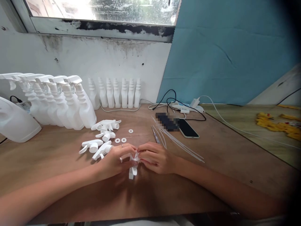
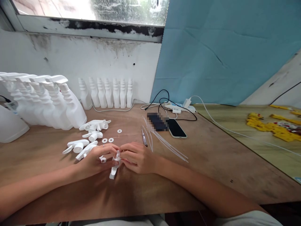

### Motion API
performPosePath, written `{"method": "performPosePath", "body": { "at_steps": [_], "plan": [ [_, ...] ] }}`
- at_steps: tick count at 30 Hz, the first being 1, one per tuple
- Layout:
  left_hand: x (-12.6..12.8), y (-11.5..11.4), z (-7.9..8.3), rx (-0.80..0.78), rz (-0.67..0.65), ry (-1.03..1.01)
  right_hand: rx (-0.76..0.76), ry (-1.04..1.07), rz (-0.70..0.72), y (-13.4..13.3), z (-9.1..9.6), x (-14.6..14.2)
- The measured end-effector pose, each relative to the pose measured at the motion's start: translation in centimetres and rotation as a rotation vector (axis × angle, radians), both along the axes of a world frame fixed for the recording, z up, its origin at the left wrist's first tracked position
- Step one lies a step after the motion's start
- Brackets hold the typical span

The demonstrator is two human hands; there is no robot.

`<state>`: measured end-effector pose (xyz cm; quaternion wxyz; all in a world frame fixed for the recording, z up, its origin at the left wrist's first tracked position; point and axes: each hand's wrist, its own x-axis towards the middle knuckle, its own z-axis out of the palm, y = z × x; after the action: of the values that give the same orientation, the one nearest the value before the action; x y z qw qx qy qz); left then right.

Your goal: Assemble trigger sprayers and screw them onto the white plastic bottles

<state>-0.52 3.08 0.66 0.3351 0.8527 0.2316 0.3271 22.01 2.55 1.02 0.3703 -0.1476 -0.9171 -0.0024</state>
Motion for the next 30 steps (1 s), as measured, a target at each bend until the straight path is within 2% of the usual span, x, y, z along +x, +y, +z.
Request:
{"method": "performPosePath", "body": {
  "at_steps": [6, 10, 23, 30],
  "plan": [
    [-0.1, 0.2, 0.1, 0.129, 0.042, 0.039, -0.023, -0.028, -0.046, 0.0, -0.3, -0.1],
    [-0.4, 0.1, 0.4, 0.154, 0.066, 0.101, -0.023, -0.044, -0.065, 0.0, -0.4, -0.2],
    [-0.9, 0.6, 0.8, 0.324, 0.041, 0.199, -0.073, -0.050, -0.009, 0.2, 0.0, -0.5],
    [-0.9, 0.6, 1.8, 0.530, -0.027, 0.255, 0.075, -0.135, -0.088, 0.2, -0.5, -0.8]
  ]
}}
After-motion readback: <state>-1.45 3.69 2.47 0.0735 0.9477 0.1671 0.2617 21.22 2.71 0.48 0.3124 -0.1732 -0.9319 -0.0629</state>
